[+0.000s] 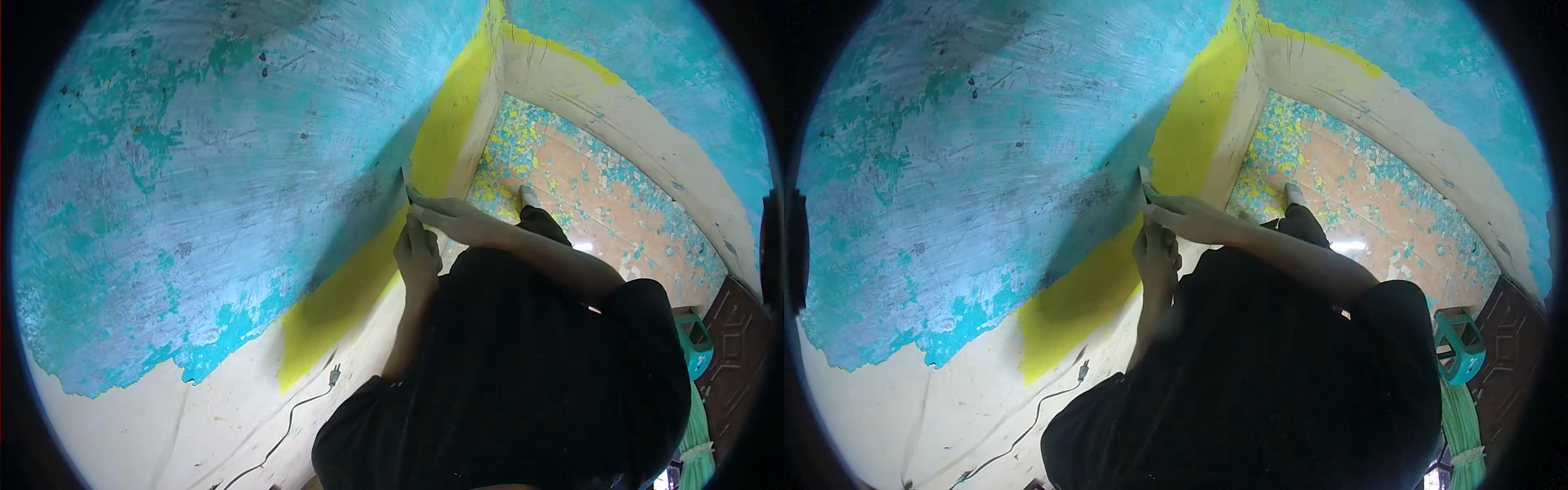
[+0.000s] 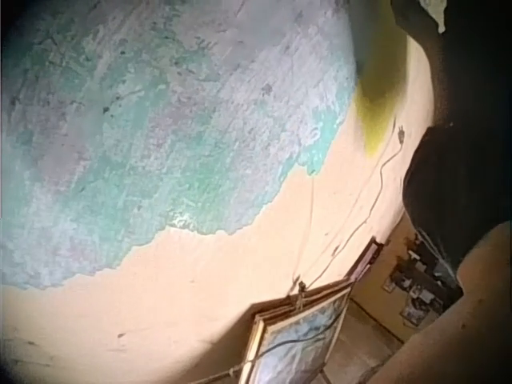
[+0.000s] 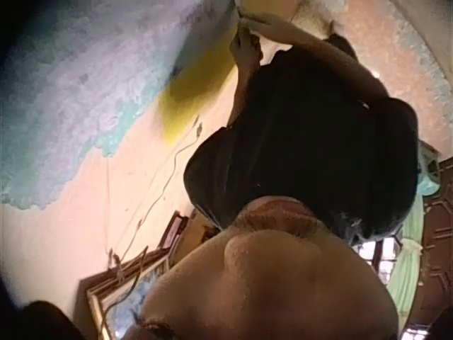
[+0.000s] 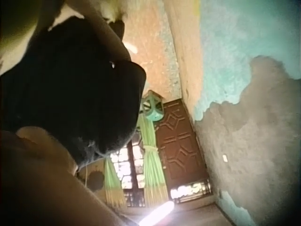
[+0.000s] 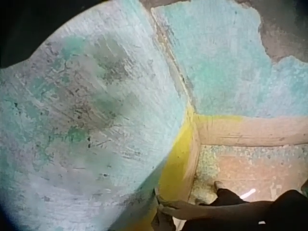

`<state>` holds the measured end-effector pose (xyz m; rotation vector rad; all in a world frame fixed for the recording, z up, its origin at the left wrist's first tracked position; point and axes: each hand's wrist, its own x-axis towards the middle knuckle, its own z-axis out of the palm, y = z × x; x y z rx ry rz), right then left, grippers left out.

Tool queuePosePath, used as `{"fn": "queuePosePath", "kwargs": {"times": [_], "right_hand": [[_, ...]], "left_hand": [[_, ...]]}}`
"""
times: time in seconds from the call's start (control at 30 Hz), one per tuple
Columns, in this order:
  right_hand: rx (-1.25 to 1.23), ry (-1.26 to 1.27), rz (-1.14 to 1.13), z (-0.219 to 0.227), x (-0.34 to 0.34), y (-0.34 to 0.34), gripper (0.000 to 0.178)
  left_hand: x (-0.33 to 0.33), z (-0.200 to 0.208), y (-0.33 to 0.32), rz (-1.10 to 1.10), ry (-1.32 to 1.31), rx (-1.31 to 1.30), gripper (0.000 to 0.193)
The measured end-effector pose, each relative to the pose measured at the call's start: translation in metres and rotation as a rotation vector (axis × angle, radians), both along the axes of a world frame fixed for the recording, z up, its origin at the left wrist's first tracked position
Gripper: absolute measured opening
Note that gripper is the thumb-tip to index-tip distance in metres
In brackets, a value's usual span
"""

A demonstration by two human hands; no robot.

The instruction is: The person scrapes old paint or plaster from a wall and ceiling corner using a putty knife.

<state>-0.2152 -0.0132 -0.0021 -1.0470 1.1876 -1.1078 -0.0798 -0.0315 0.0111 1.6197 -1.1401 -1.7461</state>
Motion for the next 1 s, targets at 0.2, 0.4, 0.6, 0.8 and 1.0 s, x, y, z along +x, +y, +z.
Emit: {"fn": "queuePosePath", "kwargs": {"times": [0.2, 0.4, 0.6, 0.8, 1.0], "right_hand": [[0.13, -0.122, 0.004, 0.003, -0.019, -0.009, 0.06], [0.014, 0.034, -0.036, 0.002, -0.011, -0.009, 0.055], [0.21, -0.164, -0.008, 0.011, -0.042, -0.015, 0.06], [0.18, 0.023, -0.098, 0.005, -0.035, -0.016, 0.061], [-0.053, 0.001, -0.244, -0.01, -0.027, -0.009, 0.053]], "left_hand": [[-0.026, -0.004, -0.011, 0.002, 0.044, -0.005, 0.042], [-0.021, 0.005, -0.008, 0.012, -0.008, 0.015, 0.046], [-0.051, 0.006, -0.008, 0.042, -0.001, 0.004, 0.047], [-0.051, -0.017, -0.012, -0.044, 0.071, -0.081, 0.046], [-0.053, 0.008, 0.002, 0.098, 0.061, 0.01, 0.042]]}}
